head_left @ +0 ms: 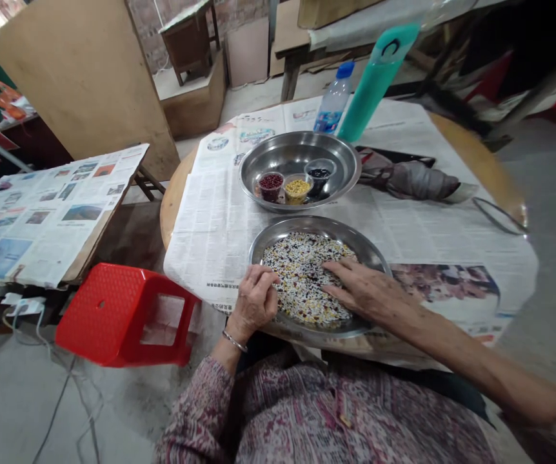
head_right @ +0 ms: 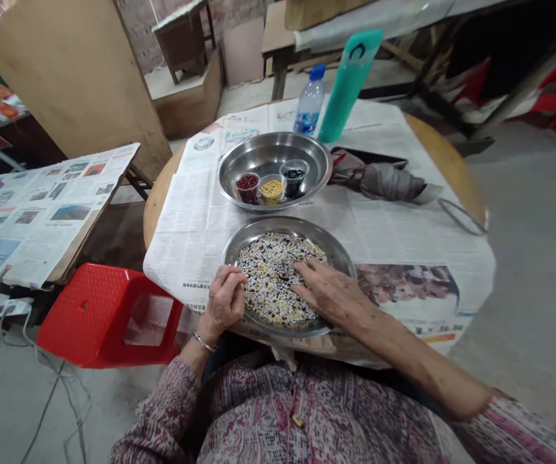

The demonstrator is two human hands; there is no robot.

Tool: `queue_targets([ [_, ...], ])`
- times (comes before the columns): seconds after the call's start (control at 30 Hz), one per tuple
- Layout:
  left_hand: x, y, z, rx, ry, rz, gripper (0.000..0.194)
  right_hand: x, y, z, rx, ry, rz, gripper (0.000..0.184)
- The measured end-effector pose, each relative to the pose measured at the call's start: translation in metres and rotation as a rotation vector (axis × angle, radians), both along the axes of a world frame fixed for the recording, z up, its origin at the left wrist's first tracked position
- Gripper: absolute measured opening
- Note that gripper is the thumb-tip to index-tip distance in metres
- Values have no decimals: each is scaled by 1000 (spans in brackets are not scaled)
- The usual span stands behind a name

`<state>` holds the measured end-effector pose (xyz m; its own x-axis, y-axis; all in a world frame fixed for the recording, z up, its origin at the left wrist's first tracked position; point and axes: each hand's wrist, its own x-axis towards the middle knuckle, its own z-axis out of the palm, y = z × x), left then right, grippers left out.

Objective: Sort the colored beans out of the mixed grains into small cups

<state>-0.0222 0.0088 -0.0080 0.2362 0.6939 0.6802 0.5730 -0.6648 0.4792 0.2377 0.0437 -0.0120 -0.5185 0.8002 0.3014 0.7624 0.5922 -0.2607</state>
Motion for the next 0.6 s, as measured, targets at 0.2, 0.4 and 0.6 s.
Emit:
queue_targets([
  [0.2,0,1,0,-13,34,1,22,-42,5,-1,-71,190,187,28],
  [0.4,1,2,1,14,33,27,21,-57,42,9,-23,165,160,32],
  [0.6,1,2,0,10,30,29,21,-30,46,6,20,6,-76,37],
])
